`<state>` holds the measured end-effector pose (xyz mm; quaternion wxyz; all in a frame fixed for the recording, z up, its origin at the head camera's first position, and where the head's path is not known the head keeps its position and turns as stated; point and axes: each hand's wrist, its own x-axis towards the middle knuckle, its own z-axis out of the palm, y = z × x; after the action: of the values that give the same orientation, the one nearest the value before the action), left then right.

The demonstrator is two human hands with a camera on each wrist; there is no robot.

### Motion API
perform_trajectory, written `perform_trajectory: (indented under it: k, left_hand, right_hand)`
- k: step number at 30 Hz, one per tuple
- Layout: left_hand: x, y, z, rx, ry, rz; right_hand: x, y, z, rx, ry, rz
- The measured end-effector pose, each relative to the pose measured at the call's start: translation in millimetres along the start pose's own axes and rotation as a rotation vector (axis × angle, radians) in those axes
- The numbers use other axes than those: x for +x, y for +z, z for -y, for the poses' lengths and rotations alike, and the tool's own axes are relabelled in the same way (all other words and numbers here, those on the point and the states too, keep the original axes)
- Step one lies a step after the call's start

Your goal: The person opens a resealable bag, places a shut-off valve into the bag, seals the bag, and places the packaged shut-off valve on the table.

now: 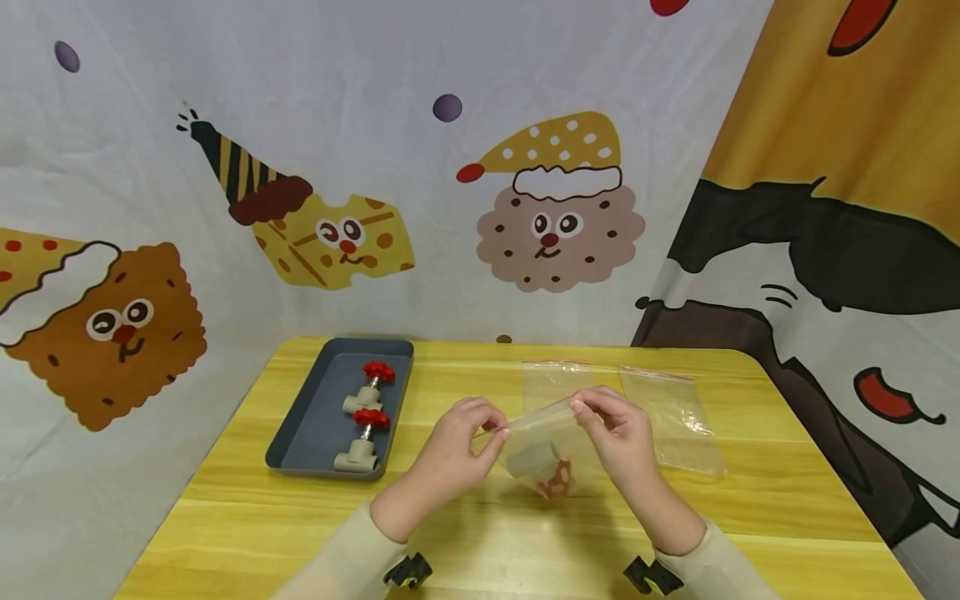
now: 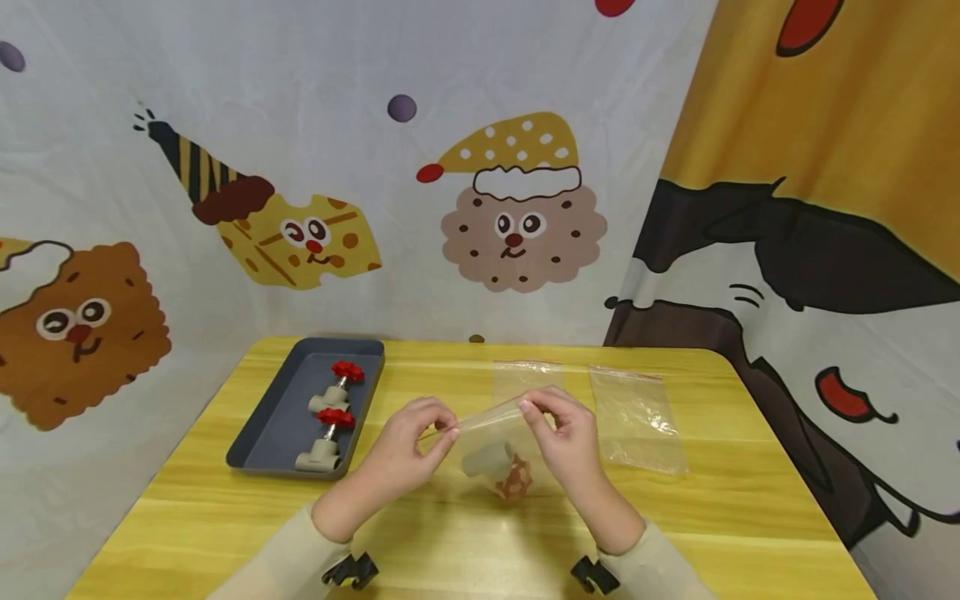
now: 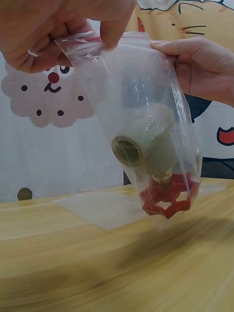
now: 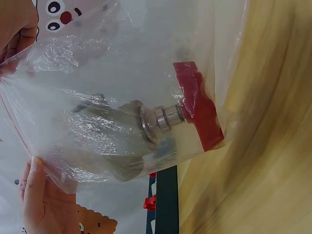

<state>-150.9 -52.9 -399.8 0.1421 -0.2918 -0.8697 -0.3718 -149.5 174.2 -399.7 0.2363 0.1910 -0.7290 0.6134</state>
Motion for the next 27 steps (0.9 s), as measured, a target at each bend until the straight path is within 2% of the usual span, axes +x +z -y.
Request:
perform_trajectory:
  k: [9, 14, 22, 27]
  left_hand:
    - [-3.9, -1.7, 3.7, -0.003, -0.019, 0.028]
    - [-6.8, -3.1, 5.8, 0.011, -0.03, 0.031]
    - [-9.3, -6.0, 8.4, 0.013, -0.03, 0.029]
    - [-10.7, -6.7, 11.4, 0.028, -0.028, 0.019]
  right_hand:
    - [-2.3, -2.1, -2.8, 0.002, 0.074, -0.008]
    - [-1.9, -2.9, -0.9, 0.003, 0.084, -0.021]
    - [-0.9, -2.5, 2.9, 0.041, 0.115, -0.098]
    - [0.1, -4.1, 2.5, 0.032, 0.141, -0.104]
